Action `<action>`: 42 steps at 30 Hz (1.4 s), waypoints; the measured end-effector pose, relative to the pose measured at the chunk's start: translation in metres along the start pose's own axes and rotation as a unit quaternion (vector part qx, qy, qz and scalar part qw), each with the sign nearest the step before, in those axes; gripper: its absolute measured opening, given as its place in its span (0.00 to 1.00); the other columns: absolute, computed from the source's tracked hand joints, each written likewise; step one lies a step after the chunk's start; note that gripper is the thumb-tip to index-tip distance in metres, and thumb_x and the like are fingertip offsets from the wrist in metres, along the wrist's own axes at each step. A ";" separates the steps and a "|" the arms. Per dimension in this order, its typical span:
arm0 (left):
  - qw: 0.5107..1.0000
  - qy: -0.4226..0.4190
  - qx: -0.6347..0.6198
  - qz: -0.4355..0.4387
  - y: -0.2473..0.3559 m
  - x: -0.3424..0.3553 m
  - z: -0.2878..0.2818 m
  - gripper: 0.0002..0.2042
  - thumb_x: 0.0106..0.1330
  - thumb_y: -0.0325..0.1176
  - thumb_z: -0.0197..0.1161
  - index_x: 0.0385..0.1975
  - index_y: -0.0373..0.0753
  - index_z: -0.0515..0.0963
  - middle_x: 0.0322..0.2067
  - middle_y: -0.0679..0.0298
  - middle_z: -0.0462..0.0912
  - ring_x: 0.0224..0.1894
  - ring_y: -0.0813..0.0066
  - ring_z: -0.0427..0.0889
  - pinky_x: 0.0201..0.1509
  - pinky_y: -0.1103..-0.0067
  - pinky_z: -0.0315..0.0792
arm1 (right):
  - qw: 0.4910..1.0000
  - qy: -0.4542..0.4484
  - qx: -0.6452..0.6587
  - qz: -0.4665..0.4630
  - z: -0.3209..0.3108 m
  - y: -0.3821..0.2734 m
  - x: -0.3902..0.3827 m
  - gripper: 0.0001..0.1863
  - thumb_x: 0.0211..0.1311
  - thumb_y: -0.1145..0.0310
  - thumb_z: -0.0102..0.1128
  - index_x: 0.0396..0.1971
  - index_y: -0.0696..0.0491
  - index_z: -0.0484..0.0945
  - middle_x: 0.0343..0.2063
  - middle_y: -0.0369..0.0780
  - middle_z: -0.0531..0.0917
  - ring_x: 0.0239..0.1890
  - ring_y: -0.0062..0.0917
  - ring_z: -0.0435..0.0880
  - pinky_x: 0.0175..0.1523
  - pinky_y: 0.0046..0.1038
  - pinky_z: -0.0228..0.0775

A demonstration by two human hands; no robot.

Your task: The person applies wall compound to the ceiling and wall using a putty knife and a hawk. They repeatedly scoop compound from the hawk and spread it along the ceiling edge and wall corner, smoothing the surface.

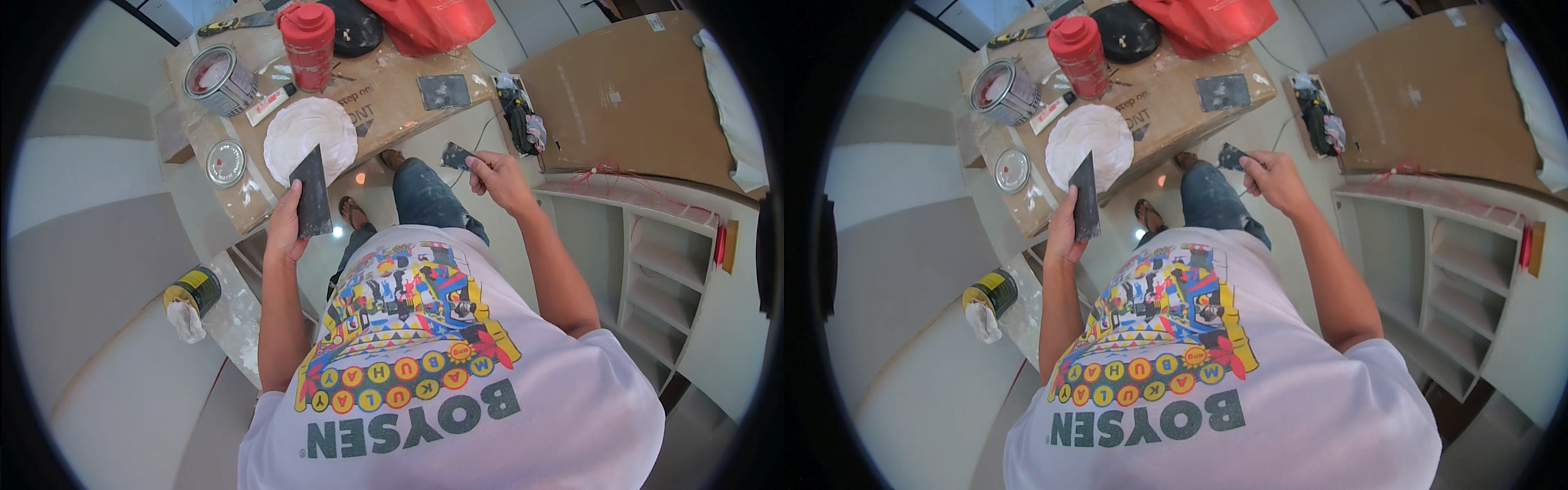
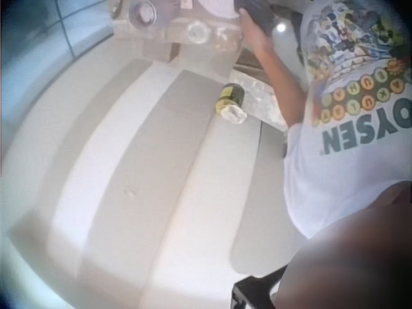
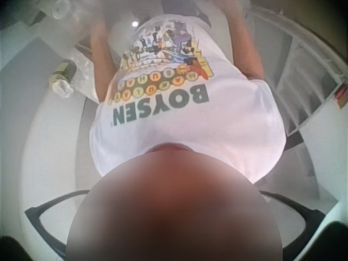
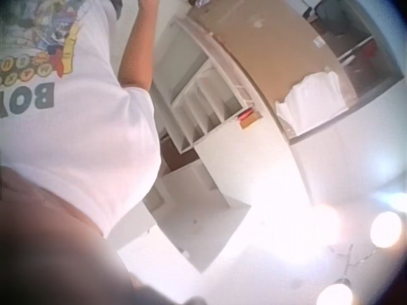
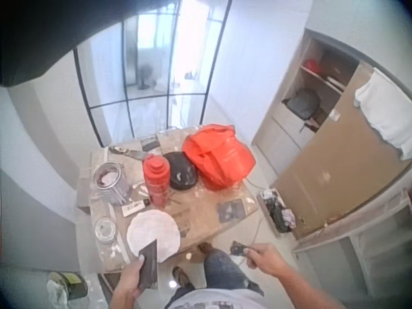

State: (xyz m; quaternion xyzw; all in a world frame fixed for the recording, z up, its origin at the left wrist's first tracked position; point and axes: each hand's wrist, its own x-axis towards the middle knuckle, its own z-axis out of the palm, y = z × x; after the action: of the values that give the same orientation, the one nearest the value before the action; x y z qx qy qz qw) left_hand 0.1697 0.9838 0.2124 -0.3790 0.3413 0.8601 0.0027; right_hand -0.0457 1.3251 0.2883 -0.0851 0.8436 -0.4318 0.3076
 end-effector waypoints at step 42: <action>0.730 -0.137 0.525 0.416 0.030 0.036 0.185 0.17 0.75 0.39 0.63 0.58 0.36 0.82 0.44 0.54 0.87 0.48 0.52 0.87 0.55 0.67 0.79 | 0.985 -0.029 0.120 -0.118 0.050 -0.065 0.093 0.36 0.70 0.45 0.69 0.61 0.62 0.77 0.47 0.49 0.89 0.51 0.38 0.88 0.55 0.38 0.79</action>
State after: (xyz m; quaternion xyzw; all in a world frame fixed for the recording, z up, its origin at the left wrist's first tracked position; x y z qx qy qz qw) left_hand 0.0157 1.0613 0.2951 -0.0151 0.8582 0.5013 -0.1098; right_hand -0.0977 1.2135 0.2759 -0.1589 0.7604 -0.5605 0.2870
